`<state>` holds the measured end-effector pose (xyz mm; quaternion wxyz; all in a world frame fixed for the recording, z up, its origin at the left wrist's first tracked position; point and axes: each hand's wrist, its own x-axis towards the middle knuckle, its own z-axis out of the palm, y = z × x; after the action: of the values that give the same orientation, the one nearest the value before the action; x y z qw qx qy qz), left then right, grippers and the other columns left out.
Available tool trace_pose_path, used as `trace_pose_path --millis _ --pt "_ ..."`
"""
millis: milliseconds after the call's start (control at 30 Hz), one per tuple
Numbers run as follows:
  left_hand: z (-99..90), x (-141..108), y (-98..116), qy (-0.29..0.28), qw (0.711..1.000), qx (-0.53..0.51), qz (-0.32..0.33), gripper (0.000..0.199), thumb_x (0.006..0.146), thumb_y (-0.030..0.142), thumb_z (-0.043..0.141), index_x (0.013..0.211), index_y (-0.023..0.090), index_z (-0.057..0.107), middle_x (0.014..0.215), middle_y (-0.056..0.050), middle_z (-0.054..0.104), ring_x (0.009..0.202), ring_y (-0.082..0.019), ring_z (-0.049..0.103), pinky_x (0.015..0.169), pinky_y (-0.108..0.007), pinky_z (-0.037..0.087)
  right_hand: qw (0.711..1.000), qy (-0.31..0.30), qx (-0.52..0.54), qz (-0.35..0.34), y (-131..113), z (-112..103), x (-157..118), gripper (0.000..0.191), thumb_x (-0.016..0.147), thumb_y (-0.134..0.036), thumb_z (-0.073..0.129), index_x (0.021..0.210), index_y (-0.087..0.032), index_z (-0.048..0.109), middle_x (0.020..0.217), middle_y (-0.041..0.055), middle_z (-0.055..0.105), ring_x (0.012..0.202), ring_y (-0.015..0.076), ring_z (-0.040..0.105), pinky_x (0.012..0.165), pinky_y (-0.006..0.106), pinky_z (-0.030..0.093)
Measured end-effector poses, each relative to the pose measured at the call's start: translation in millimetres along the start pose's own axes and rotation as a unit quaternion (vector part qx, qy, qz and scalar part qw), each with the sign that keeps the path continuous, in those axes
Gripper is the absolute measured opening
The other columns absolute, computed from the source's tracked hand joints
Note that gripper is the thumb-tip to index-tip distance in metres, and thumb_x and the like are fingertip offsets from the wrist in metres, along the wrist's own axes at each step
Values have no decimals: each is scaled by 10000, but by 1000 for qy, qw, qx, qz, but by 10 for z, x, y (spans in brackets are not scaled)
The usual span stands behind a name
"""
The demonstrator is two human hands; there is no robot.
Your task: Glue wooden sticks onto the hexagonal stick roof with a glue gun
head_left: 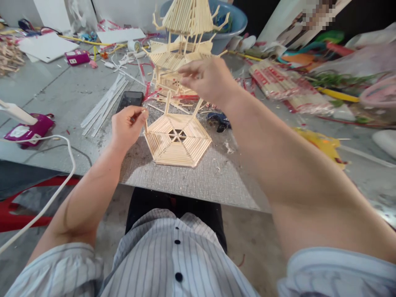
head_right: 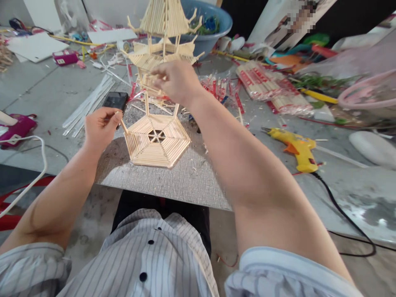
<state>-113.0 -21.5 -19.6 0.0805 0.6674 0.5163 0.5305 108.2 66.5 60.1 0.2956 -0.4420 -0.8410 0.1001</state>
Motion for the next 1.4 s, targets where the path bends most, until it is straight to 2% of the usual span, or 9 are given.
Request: trace_pose_path --millis 100,200,400,600,800,933,1033,1167,1400 --pt "13 -1 3 8 1000 4 3 213 826 408 607 825 218 704 750 -16 679 620 -106 553 581 -254 427 997 33 -15 66 203 -112 -178 284 835 -243 639 1075 -113 715 985 79 731 914 184 653 860 320 461" --pt "20 5 14 12 1000 3 -3 211 826 405 605 846 223 710 742 -12 679 605 -102 549 569 -250 417 995 26 -3 100 377 -99 -326 278 829 -243 645 1047 -90 724 933 108 734 850 178 645 817 310 456" --pt "17 17 39 17 1000 13 -5 198 823 385 607 826 214 706 710 -7 666 584 -101 530 554 -250 407 996 44 52 64 535 65 -353 193 807 -264 641 923 -151 747 821 47 729 780 176 641 736 296 469" --pt "17 9 5 14 1000 -4 5 233 833 427 596 830 219 701 699 -5 654 566 -99 521 545 -257 393 997 42 28 53 590 109 -328 221 815 -334 608 886 -169 736 806 34 718 808 208 657 797 350 482" --pt "4 16 5 9 1000 9 9 227 835 415 593 815 216 700 700 -9 655 584 -104 530 556 -260 396 996 65 33 45 552 31 -433 279 813 -347 612 1010 -179 714 919 55 728 870 231 665 835 395 489" --pt "3 14 13 5 1000 10 -6 233 830 427 593 820 218 697 710 -10 658 594 -106 533 558 -260 401 995 88 29 46 475 -67 -628 224 815 -324 598 976 -227 721 926 35 735 882 222 671 831 386 499" --pt "12 11 3 10 1000 7 -6 245 826 438 595 815 215 695 708 -11 658 593 -103 536 551 -256 402 996 76 21 36 452 -89 -825 203 820 -296 578 945 -236 727 947 39 735 900 222 675 834 389 499" --pt "29 9 -14 18 1000 -2 -3 299 804 476 611 896 208 704 731 -19 662 611 -104 558 547 -245 417 999 34 1 20 503 -17 -1063 208 823 -305 555 910 -239 732 959 58 734 918 243 673 840 414 498" --pt "-2 3 25 36 998 -46 -35 465 778 615 578 996 220 690 738 -32 657 572 -100 533 493 -243 388 1000 10 -1 26 658 170 -1284 235 826 -327 536 908 -242 740 912 65 733 882 268 671 829 444 494"
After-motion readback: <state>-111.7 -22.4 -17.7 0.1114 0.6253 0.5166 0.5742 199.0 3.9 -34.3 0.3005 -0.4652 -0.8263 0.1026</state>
